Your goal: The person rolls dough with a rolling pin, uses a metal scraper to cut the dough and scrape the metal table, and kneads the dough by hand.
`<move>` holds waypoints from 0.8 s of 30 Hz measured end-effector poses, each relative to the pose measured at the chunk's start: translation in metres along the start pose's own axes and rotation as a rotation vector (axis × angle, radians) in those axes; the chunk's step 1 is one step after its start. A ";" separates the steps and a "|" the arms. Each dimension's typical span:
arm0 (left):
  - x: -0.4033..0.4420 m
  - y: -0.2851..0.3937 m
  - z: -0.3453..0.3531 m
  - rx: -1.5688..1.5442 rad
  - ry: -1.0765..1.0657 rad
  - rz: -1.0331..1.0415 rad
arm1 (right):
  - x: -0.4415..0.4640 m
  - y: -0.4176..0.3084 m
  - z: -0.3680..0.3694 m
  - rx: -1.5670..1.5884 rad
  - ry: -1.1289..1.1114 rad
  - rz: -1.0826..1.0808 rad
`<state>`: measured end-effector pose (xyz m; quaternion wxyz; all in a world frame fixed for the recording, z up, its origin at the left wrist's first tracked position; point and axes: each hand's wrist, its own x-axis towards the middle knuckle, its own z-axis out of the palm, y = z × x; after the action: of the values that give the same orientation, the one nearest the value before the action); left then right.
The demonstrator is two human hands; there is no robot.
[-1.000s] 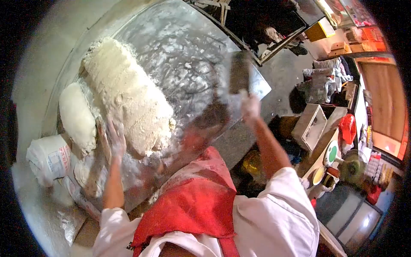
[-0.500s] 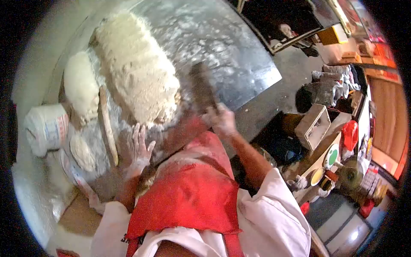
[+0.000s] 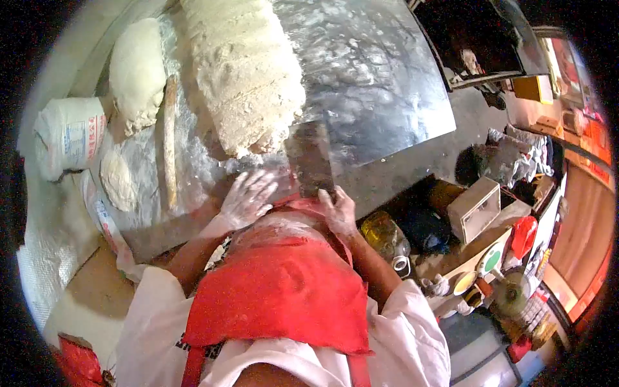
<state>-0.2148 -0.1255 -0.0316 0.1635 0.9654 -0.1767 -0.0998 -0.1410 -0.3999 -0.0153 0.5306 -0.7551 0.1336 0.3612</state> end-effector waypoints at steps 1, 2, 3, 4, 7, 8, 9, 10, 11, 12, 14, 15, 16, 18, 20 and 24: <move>0.012 0.006 0.007 -0.011 -0.008 0.067 | 0.001 0.016 -0.007 0.117 0.033 -0.032; 0.025 0.013 0.013 -0.026 -0.016 0.134 | 0.003 0.033 -0.018 0.233 0.067 -0.060; 0.039 0.021 0.018 -0.016 -0.022 0.167 | 0.003 0.032 -0.031 0.209 0.119 -0.041; 0.051 0.027 0.023 -0.006 -0.025 0.197 | 0.003 0.026 -0.045 0.181 0.169 -0.024; 0.051 0.017 0.042 0.087 -0.067 0.152 | 0.010 -0.019 -0.065 0.153 0.328 0.146; 0.044 0.013 0.036 0.120 -0.080 0.160 | 0.015 -0.026 -0.067 0.163 0.386 0.137; 0.031 -0.001 0.027 0.119 -0.063 0.155 | 0.029 -0.018 -0.076 0.181 0.381 -0.003; 0.019 -0.017 0.016 0.090 -0.120 0.111 | 0.037 -0.030 -0.080 0.150 0.402 -0.036; 0.010 -0.038 0.010 0.104 -0.226 -0.004 | 0.042 -0.053 -0.082 0.088 0.391 -0.078; 0.003 -0.058 0.004 0.114 -0.332 -0.114 | 0.050 -0.073 -0.085 0.027 0.386 -0.118; 0.004 -0.080 -0.038 0.129 -0.550 -0.165 | 0.086 -0.091 -0.111 -0.311 0.447 -0.215; -0.007 -0.086 -0.025 0.125 -0.357 -0.128 | 0.098 -0.112 -0.108 -0.448 0.524 -0.237; -0.010 -0.080 -0.015 0.124 -0.351 -0.130 | 0.110 -0.132 -0.104 -0.583 0.601 -0.260; -0.018 -0.062 -0.005 0.058 -0.067 -0.220 | 0.133 -0.139 -0.097 -0.936 0.752 -0.562; -0.029 -0.040 -0.007 -0.034 0.099 -0.242 | 0.139 -0.141 -0.077 -1.008 0.610 -0.801; -0.056 -0.024 -0.005 -0.079 0.208 -0.434 | 0.139 -0.091 -0.006 -0.961 0.097 -0.710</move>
<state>-0.2578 -0.0816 -0.0281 0.1930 0.9788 0.0566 -0.0393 0.0127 -0.3440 -0.0457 0.2112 -0.9246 -0.2810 0.1469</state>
